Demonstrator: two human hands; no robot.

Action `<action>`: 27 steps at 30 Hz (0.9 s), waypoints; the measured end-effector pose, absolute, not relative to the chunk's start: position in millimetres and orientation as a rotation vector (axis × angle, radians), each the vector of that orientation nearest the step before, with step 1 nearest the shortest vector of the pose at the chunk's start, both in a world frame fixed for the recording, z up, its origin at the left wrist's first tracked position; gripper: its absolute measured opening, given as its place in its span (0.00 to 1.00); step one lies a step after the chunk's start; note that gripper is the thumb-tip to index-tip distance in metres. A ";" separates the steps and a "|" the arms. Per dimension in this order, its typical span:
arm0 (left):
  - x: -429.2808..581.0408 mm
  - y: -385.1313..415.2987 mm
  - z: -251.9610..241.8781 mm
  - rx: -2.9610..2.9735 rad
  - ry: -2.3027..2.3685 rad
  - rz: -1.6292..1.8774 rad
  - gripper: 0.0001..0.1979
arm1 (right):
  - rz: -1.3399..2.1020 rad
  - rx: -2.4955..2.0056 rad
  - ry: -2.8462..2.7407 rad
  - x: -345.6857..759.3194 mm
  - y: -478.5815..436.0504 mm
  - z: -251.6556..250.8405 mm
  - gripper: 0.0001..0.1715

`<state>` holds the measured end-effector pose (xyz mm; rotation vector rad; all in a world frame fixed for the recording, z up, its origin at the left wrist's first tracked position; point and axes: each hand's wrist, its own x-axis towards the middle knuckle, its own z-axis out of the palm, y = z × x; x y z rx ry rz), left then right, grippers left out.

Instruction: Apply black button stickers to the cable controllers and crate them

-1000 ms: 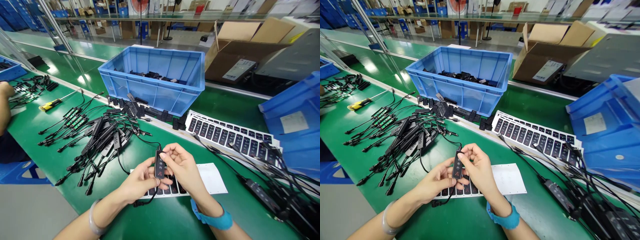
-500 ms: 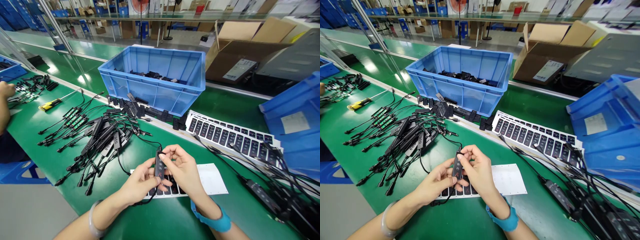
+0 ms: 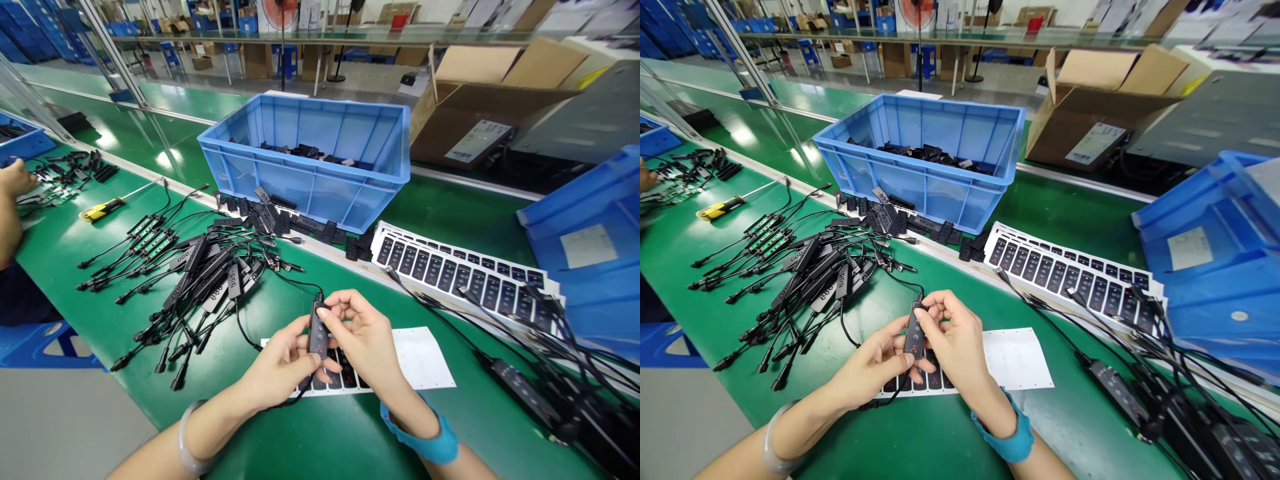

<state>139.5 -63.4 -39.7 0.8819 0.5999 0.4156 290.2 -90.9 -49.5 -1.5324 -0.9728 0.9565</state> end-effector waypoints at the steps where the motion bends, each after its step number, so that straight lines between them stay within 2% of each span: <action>1: 139.3 -63.2 -39.2 0.896 0.604 0.413 0.29 | 0.929 -1.551 -0.995 291.5 -90.4 -50.3 0.16; 3: 138.8 -62.4 -37.4 0.916 0.609 0.417 0.29 | 0.888 -1.578 -1.029 293.9 -89.3 -49.8 0.19; 5: 138.5 -61.1 -35.0 0.920 0.607 0.425 0.30 | 0.944 -1.585 -1.066 294.9 -89.1 -46.8 0.28; 8: 137.9 -59.3 -32.6 0.916 0.594 0.425 0.29 | 1.254 -1.505 -1.067 291.9 -90.8 -41.6 0.49; 10: 137.5 -58.6 -33.1 0.915 0.592 0.417 0.25 | 1.405 -1.431 -1.028 288.2 -91.8 -41.1 0.54; 11: 137.2 -58.4 -33.8 0.913 0.598 0.414 0.23 | 1.406 -1.415 -1.026 286.5 -91.6 -41.9 0.50; 13: 136.8 -58.2 -35.6 0.914 0.617 0.401 0.19 | 1.319 -1.420 -1.048 284.6 -90.2 -44.7 0.37; 15: 136.8 -58.4 -36.7 0.920 0.623 0.380 0.17 | 1.230 -1.428 -1.047 285.0 -87.8 -47.1 0.23; 16: 137.0 -58.6 -36.8 0.923 0.621 0.373 0.17 | 1.206 -1.438 -1.034 285.9 -86.6 -47.6 0.19; 20: 138.4 -59.4 -35.7 0.905 0.622 0.360 0.22 | 1.180 -1.461 -0.984 290.0 -84.7 -45.5 0.27; 23: 135.7 -56.2 -32.6 1.028 0.641 0.357 0.23 | 1.284 -1.339 -0.988 286.3 -86.7 -42.5 0.26; 25: 128.8 -49.8 -29.0 1.343 0.702 0.396 0.19 | 1.318 -1.261 -0.975 280.2 -88.4 -39.9 0.30; 27: 117.0 -38.7 -27.6 1.822 0.839 0.471 0.15 | 1.317 -1.207 -0.894 275.8 -88.5 -35.7 0.27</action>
